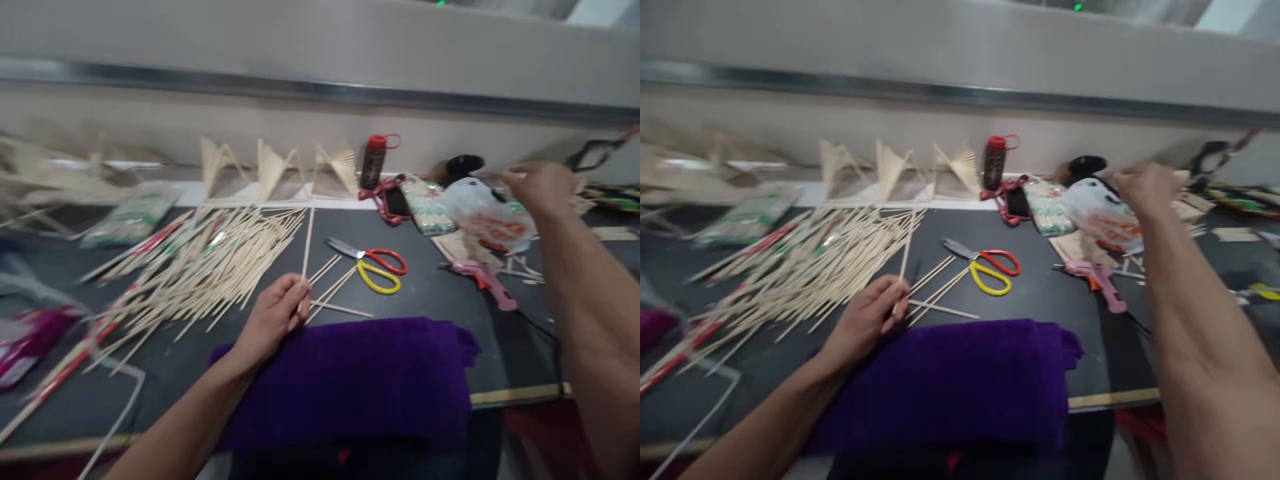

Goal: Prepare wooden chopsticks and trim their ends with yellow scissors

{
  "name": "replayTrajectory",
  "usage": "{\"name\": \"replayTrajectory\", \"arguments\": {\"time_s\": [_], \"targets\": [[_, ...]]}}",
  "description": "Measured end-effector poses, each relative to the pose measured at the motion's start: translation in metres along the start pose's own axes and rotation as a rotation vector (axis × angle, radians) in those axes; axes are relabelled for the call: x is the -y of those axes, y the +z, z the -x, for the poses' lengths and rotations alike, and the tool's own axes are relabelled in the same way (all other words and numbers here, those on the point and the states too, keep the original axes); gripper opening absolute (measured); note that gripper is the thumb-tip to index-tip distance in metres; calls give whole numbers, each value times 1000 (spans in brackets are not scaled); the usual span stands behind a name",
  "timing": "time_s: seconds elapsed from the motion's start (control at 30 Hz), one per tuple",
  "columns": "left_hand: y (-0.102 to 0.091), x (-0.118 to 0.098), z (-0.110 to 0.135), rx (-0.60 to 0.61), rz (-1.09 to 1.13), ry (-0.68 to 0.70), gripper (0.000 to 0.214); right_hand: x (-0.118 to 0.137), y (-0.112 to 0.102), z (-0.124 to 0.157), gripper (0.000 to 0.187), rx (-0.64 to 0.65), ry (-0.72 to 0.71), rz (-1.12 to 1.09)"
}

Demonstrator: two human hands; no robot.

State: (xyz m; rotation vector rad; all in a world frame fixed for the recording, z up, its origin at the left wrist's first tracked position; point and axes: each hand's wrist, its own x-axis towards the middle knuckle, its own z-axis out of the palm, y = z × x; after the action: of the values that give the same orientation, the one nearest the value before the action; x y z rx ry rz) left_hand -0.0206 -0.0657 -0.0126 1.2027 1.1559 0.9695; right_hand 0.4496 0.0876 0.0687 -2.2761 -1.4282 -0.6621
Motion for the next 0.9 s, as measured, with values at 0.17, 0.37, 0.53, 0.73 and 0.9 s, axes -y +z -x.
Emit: {"name": "replayTrajectory", "arguments": {"time_s": [0.17,0.37,0.53,0.73,0.9], "targets": [[-2,8,2,-82,54,147,27,107,-24,110,36,314,-361,-624],[-11,11,-6,-206,63,317,29,194,-48,251,25,709,-864,-478],[-19,16,-4,-331,-593,391,27,197,-51,275,22,602,-956,-281],[-21,28,-10,-294,-1207,287,32,207,-27,270,24,411,-1111,-244],[-21,26,-13,-215,-1281,145,33,209,-31,275,29,320,-1213,-235]]}}
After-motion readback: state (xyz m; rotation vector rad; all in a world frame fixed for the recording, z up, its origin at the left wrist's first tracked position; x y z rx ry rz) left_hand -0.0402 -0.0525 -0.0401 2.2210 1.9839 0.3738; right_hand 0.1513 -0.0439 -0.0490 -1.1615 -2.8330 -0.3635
